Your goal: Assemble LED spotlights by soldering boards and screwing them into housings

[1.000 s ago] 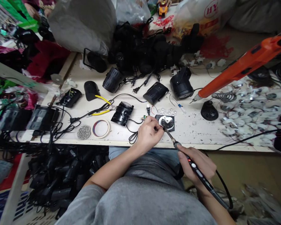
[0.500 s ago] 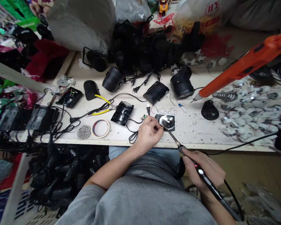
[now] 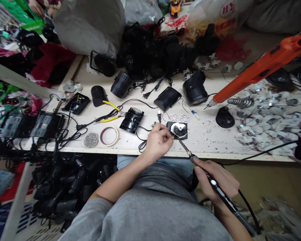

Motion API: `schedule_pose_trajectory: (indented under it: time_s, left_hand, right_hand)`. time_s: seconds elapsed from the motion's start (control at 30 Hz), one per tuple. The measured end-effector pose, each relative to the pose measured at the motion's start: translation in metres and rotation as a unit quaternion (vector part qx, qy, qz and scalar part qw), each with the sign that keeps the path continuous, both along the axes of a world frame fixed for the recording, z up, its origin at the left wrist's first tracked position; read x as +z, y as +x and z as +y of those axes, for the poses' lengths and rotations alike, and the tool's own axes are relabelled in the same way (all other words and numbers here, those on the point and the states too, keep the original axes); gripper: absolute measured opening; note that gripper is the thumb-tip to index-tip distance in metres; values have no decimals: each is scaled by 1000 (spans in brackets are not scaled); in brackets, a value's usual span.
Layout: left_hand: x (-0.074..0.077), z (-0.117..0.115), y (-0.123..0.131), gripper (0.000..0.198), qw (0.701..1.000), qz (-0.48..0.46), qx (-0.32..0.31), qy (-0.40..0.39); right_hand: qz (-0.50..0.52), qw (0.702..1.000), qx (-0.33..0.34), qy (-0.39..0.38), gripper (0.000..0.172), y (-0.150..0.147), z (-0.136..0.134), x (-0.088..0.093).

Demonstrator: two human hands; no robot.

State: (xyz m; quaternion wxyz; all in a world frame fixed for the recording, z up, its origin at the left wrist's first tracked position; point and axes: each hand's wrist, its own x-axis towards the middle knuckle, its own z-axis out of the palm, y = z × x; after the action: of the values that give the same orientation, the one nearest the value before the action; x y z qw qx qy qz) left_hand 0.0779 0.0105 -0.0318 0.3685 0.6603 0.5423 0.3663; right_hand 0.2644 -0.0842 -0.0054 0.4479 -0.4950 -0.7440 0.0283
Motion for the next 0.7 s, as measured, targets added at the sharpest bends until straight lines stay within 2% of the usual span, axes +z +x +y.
schedule_pose_trajectory:
  time_s: [0.2, 0.7]
  left_hand:
    - [2, 4, 6, 15, 1000, 2, 21, -23]
    - [1, 5, 7, 15, 1000, -2, 18, -18]
  right_hand:
    - [0, 1000, 3, 0, 28, -1, 2, 1]
    - [34, 999, 16, -2, 28, -9, 15, -7]
